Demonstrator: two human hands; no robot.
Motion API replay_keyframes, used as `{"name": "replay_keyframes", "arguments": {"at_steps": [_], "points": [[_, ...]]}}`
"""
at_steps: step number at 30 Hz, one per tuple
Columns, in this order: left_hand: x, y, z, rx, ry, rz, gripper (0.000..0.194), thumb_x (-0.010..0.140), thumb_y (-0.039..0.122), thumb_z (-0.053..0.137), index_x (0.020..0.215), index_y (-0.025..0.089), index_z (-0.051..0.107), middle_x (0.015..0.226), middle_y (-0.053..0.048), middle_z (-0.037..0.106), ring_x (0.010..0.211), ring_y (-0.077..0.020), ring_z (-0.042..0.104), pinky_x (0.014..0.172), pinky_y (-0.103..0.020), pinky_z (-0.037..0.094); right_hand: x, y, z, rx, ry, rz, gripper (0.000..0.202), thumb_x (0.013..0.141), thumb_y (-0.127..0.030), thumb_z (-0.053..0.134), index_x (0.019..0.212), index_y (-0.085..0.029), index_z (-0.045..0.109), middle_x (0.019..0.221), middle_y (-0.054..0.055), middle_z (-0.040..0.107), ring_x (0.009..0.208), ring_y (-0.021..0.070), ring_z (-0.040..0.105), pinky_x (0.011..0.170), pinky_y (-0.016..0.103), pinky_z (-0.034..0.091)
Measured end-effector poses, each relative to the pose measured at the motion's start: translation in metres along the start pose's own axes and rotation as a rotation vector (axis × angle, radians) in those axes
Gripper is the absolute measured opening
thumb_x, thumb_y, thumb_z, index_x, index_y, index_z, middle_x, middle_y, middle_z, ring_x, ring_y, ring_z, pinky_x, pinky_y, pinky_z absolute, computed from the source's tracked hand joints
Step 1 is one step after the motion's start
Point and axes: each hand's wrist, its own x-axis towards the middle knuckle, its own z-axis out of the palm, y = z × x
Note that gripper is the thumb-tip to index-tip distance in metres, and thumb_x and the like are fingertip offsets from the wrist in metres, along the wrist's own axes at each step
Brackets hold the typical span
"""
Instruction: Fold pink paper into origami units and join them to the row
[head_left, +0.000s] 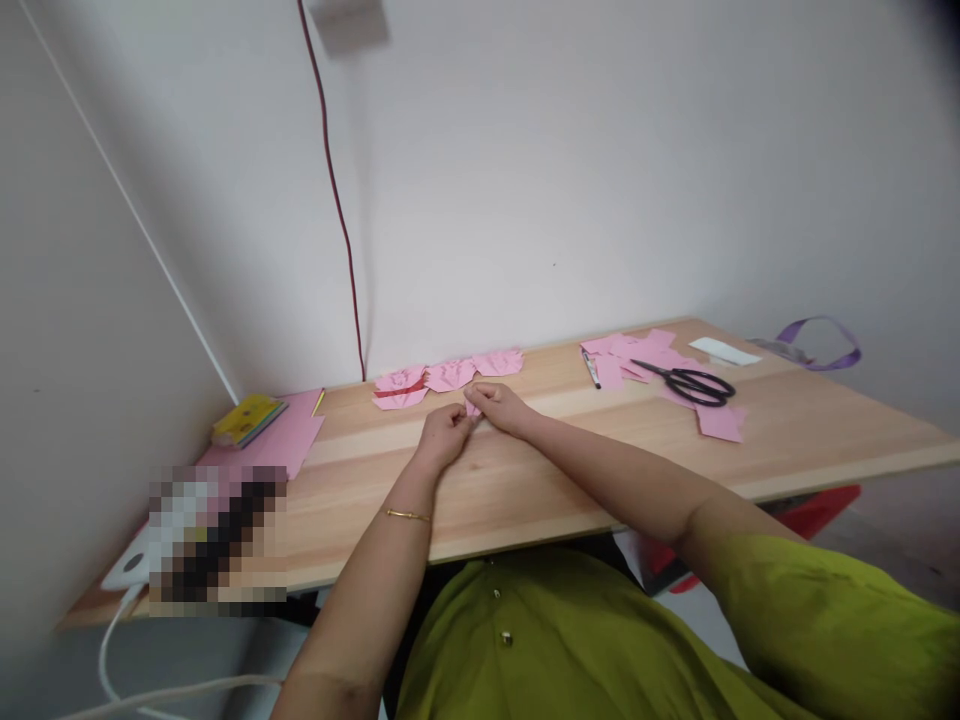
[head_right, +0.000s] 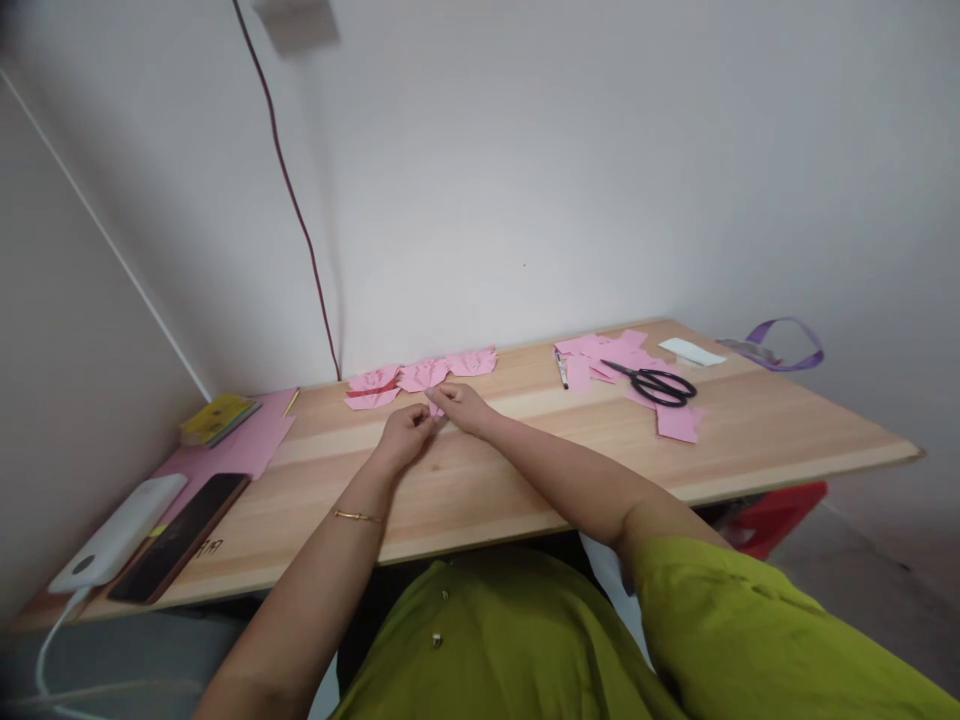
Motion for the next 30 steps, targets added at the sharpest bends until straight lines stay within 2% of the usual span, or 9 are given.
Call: {"name": "replay_keyframes", "arguments": {"at_steps": [5, 10, 15, 17, 23, 30], "points": [[0.0006, -0.0029, 0.0011, -0.018, -0.003, 0.003, 0.015, 0.074, 0.025, 0.051, 0.072, 0.015, 0.061, 0.061, 0.001, 0.053, 0.059, -0.0126, 0.044, 0.057, -0.024, 0.031, 0.0013, 0.0039, 0.0023, 0.035, -0.018, -0.020, 0.033, 0.069, -0.046, 0.066, 0.066, -0.017, 0.050, 0.065, -0.003, 0.049, 0.063, 0.0109, 0.045, 0.061, 0.023, 0.037], [0.0006, -0.0021, 0.0013, -0.016, 0.008, -0.005, 0.020, 0.075, 0.031, 0.053, 0.062, 0.016, 0.054, 0.054, 0.004, 0.045, 0.055, -0.0110, 0.039, 0.054, -0.024, 0.028, 0.0019, 0.0030, 0.0018, 0.013, 0.008, -0.028, 0.033, 0.075, -0.046, 0.060, 0.063, -0.017, 0.050, 0.065, -0.003, 0.048, 0.064, 0.0115, 0.044, 0.062, 0.024, 0.037], [0.0002, 0.0006, -0.0004, -0.007, -0.003, 0.003, 0.030, 0.073, 0.036, 0.057, 0.053, 0.017, 0.045, 0.049, 0.006, 0.037, 0.052, -0.0099, 0.034, 0.053, -0.024, 0.025, 0.0004, -0.0015, -0.0004, -0.011, 0.035, -0.019, 0.041, 0.084, -0.049, 0.047, 0.057, -0.018, 0.045, 0.057, -0.003, 0.040, 0.059, 0.0112, 0.039, 0.058, 0.025, 0.033], [0.0002, 0.0001, -0.0005, -0.010, -0.002, 0.003, 0.027, 0.073, 0.035, 0.057, 0.055, 0.017, 0.047, 0.050, 0.005, 0.038, 0.053, -0.0101, 0.035, 0.053, -0.024, 0.026, 0.0001, -0.0011, -0.0002, -0.002, 0.022, -0.015, 0.040, 0.083, -0.049, 0.048, 0.059, -0.017, 0.048, 0.059, -0.003, 0.043, 0.059, 0.0113, 0.041, 0.059, 0.025, 0.035], [0.0005, -0.0022, 0.0010, -0.028, 0.002, 0.004, 0.014, 0.074, 0.027, 0.052, 0.069, 0.015, 0.058, 0.058, 0.003, 0.048, 0.058, -0.0116, 0.041, 0.056, -0.024, 0.030, 0.0021, 0.0035, 0.0029, 0.029, 0.003, -0.025, 0.030, 0.071, -0.045, 0.063, 0.068, -0.017, 0.052, 0.067, -0.003, 0.050, 0.064, 0.0112, 0.045, 0.062, 0.024, 0.038], [-0.0001, 0.0002, -0.0002, -0.033, 0.001, 0.004, 0.027, 0.072, 0.033, 0.055, 0.054, 0.018, 0.043, 0.050, 0.006, 0.037, 0.053, -0.0099, 0.034, 0.053, -0.024, 0.025, 0.0006, -0.0026, 0.0002, -0.004, 0.042, -0.035, 0.039, 0.082, -0.048, 0.050, 0.058, -0.018, 0.047, 0.059, -0.003, 0.042, 0.061, 0.0118, 0.040, 0.060, 0.025, 0.034]]}}
